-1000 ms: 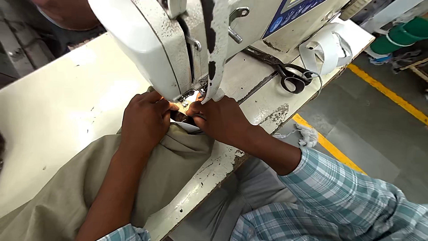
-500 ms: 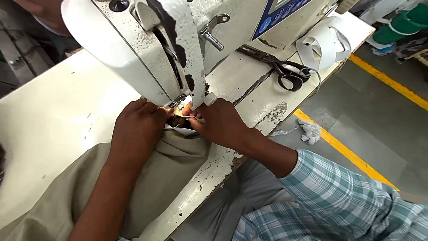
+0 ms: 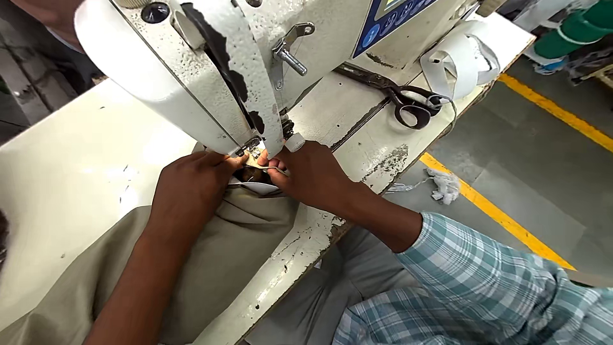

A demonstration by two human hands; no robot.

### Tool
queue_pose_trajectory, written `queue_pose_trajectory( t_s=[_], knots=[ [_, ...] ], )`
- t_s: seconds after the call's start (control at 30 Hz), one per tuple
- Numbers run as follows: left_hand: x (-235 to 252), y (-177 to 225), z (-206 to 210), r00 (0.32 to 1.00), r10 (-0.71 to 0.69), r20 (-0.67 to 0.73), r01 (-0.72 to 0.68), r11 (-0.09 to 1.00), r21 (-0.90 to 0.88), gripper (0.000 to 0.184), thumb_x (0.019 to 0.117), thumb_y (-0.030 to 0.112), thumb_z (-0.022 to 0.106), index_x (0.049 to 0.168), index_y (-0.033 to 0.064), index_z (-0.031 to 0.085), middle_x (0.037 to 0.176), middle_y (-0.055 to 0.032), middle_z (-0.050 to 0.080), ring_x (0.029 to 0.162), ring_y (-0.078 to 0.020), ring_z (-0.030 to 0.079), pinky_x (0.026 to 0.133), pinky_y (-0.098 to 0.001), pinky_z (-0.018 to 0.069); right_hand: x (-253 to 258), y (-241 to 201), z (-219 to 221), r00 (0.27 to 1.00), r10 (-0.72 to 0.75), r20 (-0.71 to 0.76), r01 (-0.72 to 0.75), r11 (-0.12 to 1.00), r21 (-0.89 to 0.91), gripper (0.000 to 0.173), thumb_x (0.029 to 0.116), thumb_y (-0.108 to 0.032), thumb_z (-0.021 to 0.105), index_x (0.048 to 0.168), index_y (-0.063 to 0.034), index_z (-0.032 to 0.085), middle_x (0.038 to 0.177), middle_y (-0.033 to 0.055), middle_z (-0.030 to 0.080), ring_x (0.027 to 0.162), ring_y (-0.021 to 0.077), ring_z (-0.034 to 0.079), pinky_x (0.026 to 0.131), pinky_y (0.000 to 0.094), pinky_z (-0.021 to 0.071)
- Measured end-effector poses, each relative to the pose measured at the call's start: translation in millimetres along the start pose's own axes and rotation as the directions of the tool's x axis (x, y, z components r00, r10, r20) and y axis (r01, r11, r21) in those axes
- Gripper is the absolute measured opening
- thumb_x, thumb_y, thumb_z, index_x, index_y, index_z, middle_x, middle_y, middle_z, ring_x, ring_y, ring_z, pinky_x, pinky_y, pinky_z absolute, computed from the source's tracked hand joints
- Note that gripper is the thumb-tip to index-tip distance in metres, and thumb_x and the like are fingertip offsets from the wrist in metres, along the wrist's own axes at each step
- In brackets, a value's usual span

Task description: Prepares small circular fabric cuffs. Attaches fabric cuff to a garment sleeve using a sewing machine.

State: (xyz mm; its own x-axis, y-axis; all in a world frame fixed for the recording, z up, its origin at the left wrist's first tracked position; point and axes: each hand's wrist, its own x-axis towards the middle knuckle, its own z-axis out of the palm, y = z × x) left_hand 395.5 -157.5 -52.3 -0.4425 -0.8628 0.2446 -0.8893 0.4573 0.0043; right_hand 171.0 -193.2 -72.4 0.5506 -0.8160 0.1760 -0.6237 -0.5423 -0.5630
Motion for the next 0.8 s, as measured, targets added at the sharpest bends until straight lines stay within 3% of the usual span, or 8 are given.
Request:
queue_pose_trajectory(
  t_s=[0.07,0.27,0.4,0.47,0.57,0.7,0.8],
  knots=[
    [2.0,1.4,-0.2,1.0,-0.022,0.016,0.022,1.0,0.022,0.019,0.1002,0.008,0.06,0.1,0.0066,0.079,0.084,-0.0149,0.073,0.072,-0.0355,0.071,0.06,-0.0504,0.0539,0.1,0.8,0.2,1.0,-0.002,0.001,0.002,1.0,0.008,0.013,0.0903,-0.017,0.067,0.099,-0.0133,0.075,0.084,0.0051,0.067,0.075,0.0216,0.067,0.06,0.0414,0.0525],
    [7.8,-2.7,0.9,1.0,0.014,-0.018,-0.014,0.999,0.036,0.022,0.1018,0.013,0.058,0.096,0.0061,0.078,0.079,-0.0146,0.069,0.065,-0.0355,0.068,0.053,-0.05,0.05,0.2,-0.5,-1.2,0.999,0.035,0.031,-0.036,0.999,0.016,0.018,0.0926,-0.019,0.066,0.107,-0.0105,0.072,0.087,0.0069,0.067,0.077,0.0245,0.068,0.062,0.045,0.0529],
    [9.3,-7.7,8.6,0.994,0.025,-0.107,-0.026,1.0,-0.007,0.036,0.1019,0.019,0.055,0.073,0.0005,0.065,0.066,-0.0156,0.061,0.054,-0.0341,0.061,0.046,-0.0479,0.0439,-1.0,0.4,2.1,1.0,0.009,0.003,-0.009,1.0,-0.025,0.021,0.0935,-0.019,0.064,0.112,-0.0129,0.072,0.089,0.0045,0.068,0.075,0.0214,0.068,0.062,0.0422,0.0536],
    [10.6,-8.7,10.3,0.993,0.024,-0.116,-0.027,0.999,-0.028,0.04,0.1013,0.021,0.055,0.067,0.0006,0.059,0.061,-0.0156,0.058,0.051,-0.034,0.06,0.044,-0.0475,0.0415,-1.6,0.0,1.9,1.0,0.01,0.011,-0.009,0.999,-0.049,0.019,0.095,-0.02,0.062,0.109,-0.0133,0.073,0.087,0.0049,0.066,0.076,0.0216,0.067,0.062,0.0414,0.0525],
    [10.9,-10.2,10.9,0.994,0.022,-0.107,-0.03,0.997,-0.071,0.035,0.0998,0.019,0.058,0.071,0.0008,0.065,0.067,-0.0155,0.063,0.055,-0.0335,0.063,0.048,-0.0481,0.045,-1.6,-1.4,-0.7,0.999,0.009,0.031,-0.007,0.998,-0.066,0.017,0.0964,-0.02,0.06,0.106,-0.0127,0.073,0.084,0.0057,0.065,0.073,0.0221,0.066,0.06,0.0409,0.0512],
    [7.2,-10.9,12.8,0.995,0.011,-0.097,-0.021,0.995,-0.101,0.031,0.1022,0.024,0.058,0.089,0.0038,0.077,0.078,-0.0149,0.068,0.061,-0.0328,0.065,0.054,-0.0479,0.0496,-0.7,-3.2,0.0,1.0,0.002,0.028,0.0,0.995,-0.096,0.018,0.0968,-0.021,0.06,0.107,-0.014,0.073,0.084,0.0048,0.066,0.073,0.0215,0.066,0.06,0.0403,0.0513],
    [7.0,-9.4,13.4,0.994,0.018,-0.108,-0.029,0.995,-0.098,0.029,0.1036,0.025,0.057,0.099,0.0061,0.079,0.083,-0.0152,0.07,0.063,-0.0331,0.066,0.055,-0.0482,0.0507,0.7,-4.8,-2.7,1.0,-0.017,0.017,0.019,0.992,-0.126,0.019,0.0977,-0.024,0.061,0.108,-0.0133,0.073,0.093,0.0082,0.067,0.071,0.0231,0.066,0.057,0.0412,0.0511]
  ],
)
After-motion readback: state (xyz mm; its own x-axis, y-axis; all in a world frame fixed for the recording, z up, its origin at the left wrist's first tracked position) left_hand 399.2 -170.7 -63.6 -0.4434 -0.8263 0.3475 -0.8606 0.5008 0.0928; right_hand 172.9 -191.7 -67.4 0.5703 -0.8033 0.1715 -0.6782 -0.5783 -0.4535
